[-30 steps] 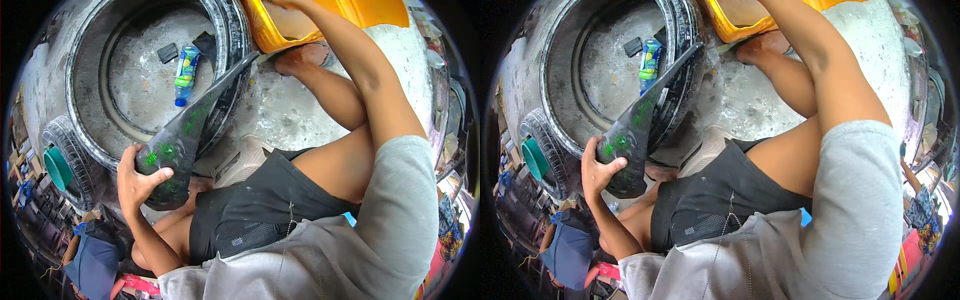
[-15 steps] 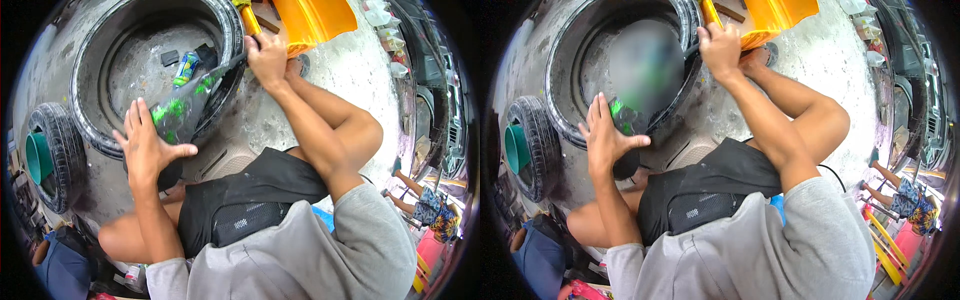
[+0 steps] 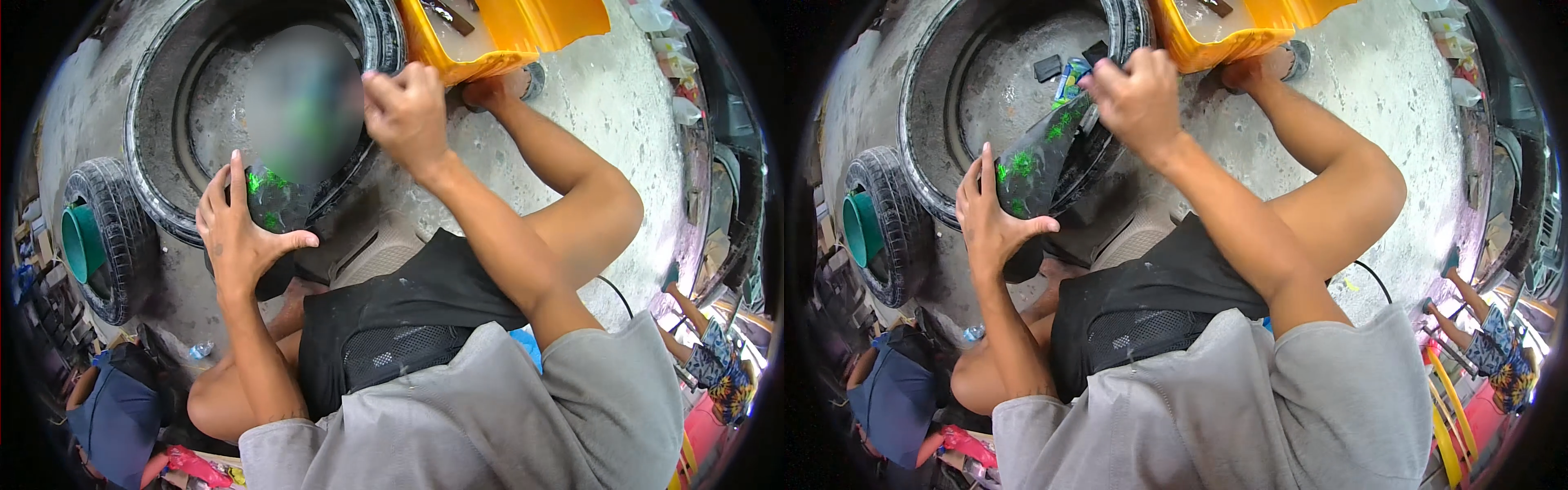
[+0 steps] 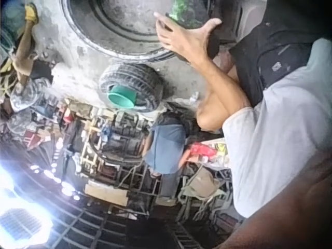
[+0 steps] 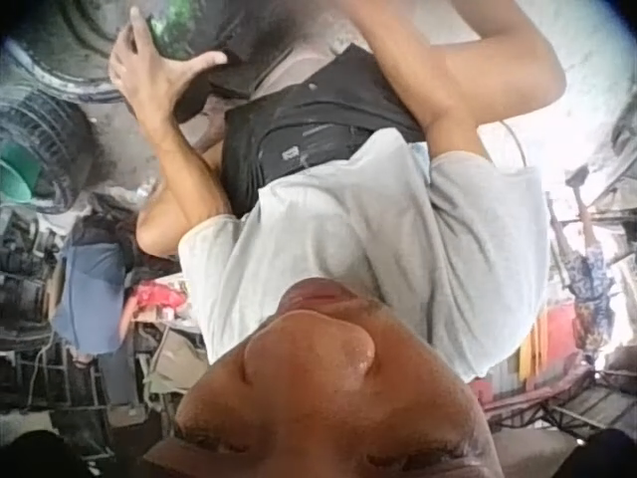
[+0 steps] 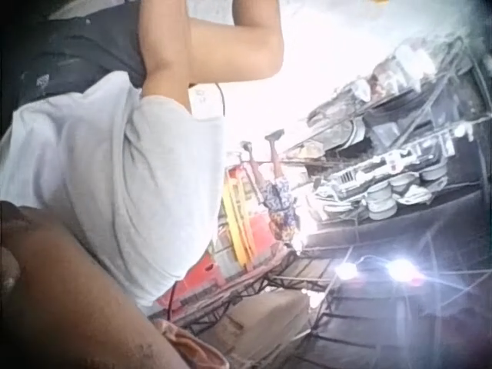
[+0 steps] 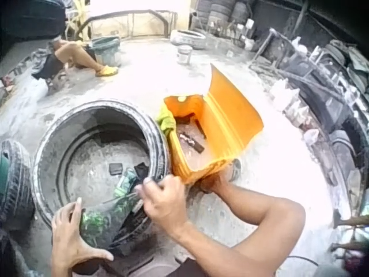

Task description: Sanding and preparing a piece of vehicle bodywork for repair.

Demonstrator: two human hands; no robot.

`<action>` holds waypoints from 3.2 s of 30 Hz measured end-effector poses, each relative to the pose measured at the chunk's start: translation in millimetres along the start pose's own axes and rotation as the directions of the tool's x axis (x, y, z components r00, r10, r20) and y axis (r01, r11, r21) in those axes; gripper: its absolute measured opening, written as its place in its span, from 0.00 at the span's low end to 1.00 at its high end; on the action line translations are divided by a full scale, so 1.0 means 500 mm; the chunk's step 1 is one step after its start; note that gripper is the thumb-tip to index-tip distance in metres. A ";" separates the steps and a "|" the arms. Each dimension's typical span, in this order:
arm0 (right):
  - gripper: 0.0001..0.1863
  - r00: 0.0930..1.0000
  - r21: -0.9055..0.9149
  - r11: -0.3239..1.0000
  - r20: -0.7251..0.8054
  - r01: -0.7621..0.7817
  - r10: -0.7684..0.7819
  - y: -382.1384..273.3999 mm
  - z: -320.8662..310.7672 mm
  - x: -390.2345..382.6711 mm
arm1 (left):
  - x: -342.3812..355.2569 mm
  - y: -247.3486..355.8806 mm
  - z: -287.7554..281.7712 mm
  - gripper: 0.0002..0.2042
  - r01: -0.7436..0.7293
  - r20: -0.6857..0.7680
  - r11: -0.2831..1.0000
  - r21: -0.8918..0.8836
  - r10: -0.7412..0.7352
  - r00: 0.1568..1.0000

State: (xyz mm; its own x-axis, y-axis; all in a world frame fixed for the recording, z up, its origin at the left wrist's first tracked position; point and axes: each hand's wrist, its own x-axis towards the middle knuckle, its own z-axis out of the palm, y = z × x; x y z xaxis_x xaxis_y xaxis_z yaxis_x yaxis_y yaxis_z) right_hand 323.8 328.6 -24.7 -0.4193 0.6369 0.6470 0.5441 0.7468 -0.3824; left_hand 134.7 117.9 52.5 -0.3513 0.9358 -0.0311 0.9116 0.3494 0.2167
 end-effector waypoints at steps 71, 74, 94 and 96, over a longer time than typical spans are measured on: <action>0.17 0.993 0.113 0.989 -0.060 -0.098 0.105 -0.044 -0.027 -0.042 | -0.009 0.020 0.016 0.60 0.088 -0.030 0.995 0.044 -0.087 0.996; 0.14 0.961 0.016 0.965 -0.086 -0.263 0.264 0.089 0.003 -0.003 | -0.015 0.039 0.021 0.61 0.098 -0.061 0.993 0.065 -0.094 0.994; 0.14 0.969 0.034 0.978 -0.134 -0.205 0.207 0.144 0.015 0.049 | -0.016 0.029 0.022 0.59 0.045 -0.082 0.997 0.057 -0.040 0.996; 0.13 0.970 0.064 0.984 -0.167 -0.167 0.175 0.114 0.021 0.018 | -0.019 0.038 0.031 0.53 0.097 -0.125 0.992 0.078 -0.087 0.988</action>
State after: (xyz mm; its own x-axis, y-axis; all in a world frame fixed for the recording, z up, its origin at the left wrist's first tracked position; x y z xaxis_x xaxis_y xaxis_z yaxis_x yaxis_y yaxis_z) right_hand 343.3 378.9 -47.4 -0.1904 0.7167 0.6709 0.5590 0.6409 -0.5261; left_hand 158.6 116.2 41.8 -0.4528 0.8887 0.0727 0.8872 0.4410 0.1355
